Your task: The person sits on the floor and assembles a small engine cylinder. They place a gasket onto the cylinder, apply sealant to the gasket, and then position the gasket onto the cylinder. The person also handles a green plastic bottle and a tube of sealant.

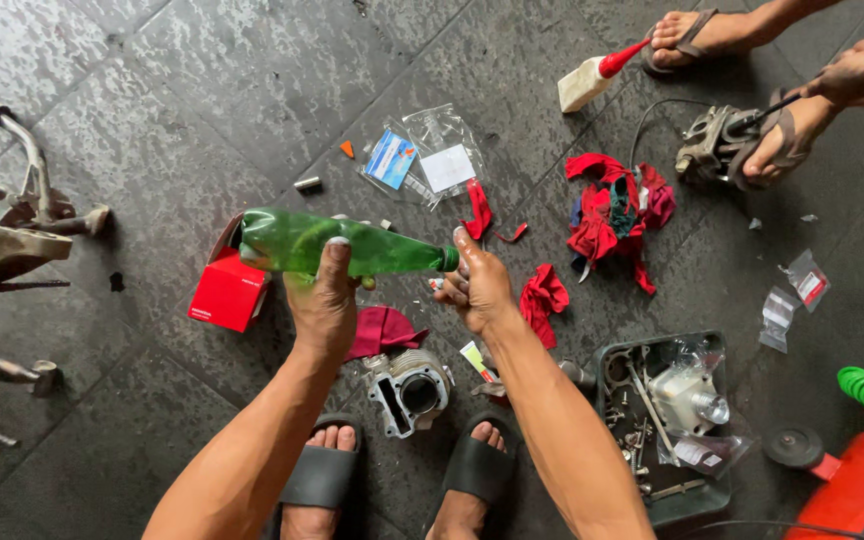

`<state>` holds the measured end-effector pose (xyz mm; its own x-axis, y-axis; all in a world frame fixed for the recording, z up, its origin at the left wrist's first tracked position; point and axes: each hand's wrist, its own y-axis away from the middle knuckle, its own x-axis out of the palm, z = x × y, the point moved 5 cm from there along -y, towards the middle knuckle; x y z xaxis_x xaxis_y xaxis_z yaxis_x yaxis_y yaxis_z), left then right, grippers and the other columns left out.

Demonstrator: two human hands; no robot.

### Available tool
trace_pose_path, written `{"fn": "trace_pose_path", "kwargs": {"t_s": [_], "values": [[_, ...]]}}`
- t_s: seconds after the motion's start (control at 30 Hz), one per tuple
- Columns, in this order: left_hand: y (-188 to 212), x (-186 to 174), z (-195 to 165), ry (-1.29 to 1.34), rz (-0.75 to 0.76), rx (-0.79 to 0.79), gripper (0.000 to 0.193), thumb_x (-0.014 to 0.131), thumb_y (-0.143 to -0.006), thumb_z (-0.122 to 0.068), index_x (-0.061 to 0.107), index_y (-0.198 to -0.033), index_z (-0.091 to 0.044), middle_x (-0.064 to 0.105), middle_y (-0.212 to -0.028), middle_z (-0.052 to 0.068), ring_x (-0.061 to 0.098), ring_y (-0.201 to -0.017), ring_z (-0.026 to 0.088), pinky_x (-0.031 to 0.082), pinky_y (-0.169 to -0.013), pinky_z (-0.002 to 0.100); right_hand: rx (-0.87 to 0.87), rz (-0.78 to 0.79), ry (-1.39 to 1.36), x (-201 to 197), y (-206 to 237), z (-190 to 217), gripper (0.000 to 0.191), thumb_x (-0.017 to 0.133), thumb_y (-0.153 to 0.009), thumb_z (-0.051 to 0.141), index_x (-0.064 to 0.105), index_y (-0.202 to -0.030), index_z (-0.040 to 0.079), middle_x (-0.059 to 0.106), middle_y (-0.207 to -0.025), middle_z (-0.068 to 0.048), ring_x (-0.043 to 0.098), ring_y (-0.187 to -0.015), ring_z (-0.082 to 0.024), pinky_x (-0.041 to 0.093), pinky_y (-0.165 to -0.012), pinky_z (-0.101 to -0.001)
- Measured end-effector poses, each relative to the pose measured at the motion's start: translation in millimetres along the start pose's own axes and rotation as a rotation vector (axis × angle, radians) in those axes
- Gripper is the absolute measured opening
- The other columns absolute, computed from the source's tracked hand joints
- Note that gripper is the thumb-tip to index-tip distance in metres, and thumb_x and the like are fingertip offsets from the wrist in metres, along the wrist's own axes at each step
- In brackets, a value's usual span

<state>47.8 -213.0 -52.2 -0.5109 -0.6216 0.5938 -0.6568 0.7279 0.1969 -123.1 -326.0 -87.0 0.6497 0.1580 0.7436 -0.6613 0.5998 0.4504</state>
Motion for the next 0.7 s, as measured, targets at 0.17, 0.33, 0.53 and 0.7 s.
{"fn": "trace_pose_path", "kwargs": {"t_s": [0.17,0.33,0.53,0.7], "values": [[0,-7,-16,-0.122,-0.051,0.035,0.037,0.073,-0.099,-0.029,0.059,-0.121,-0.003,0.066,-0.106,0.005,0.067,-0.087,0.015,0.057,-0.063,0.031,0.166,-0.154,0.015,0,1,-6,0.015,0.053,-0.100,0.015,0.064,-0.103,0.005,0.070,-0.091,-0.011,0.070,-0.086,-0.023,0.059,-0.079,-0.0388],[0,-4,-29,-0.261,-0.013,0.106,0.042,0.073,-0.098,-0.026,0.058,-0.129,-0.001,0.068,-0.111,0.006,0.068,-0.090,0.014,0.058,-0.063,0.029,0.116,-0.120,-0.055,17,-1,-7,0.022,0.052,-0.104,0.011,0.064,-0.119,0.000,0.072,-0.105,-0.012,0.071,-0.094,-0.024,0.060,-0.085,-0.0390],[0,-3,-35,-0.363,-0.023,0.146,0.043,0.077,-0.097,-0.021,0.060,-0.130,0.001,0.068,-0.109,0.007,0.067,-0.089,0.014,0.058,-0.064,0.027,0.126,-0.206,0.074,11,-6,-8,0.024,0.054,-0.100,0.010,0.065,-0.116,-0.002,0.072,-0.098,-0.009,0.071,-0.088,-0.019,0.062,-0.082,-0.0359],[2,-3,-41,-0.402,-0.041,0.149,0.048,0.080,-0.092,-0.022,0.059,-0.129,0.000,0.070,-0.110,0.007,0.068,-0.086,0.013,0.059,-0.066,0.027,-0.017,-0.178,0.322,5,-16,-9,0.023,0.070,-0.105,0.028,0.066,-0.092,0.009,0.057,-0.063,0.005,0.051,-0.049,-0.006,0.041,-0.043,-0.0253]]}}
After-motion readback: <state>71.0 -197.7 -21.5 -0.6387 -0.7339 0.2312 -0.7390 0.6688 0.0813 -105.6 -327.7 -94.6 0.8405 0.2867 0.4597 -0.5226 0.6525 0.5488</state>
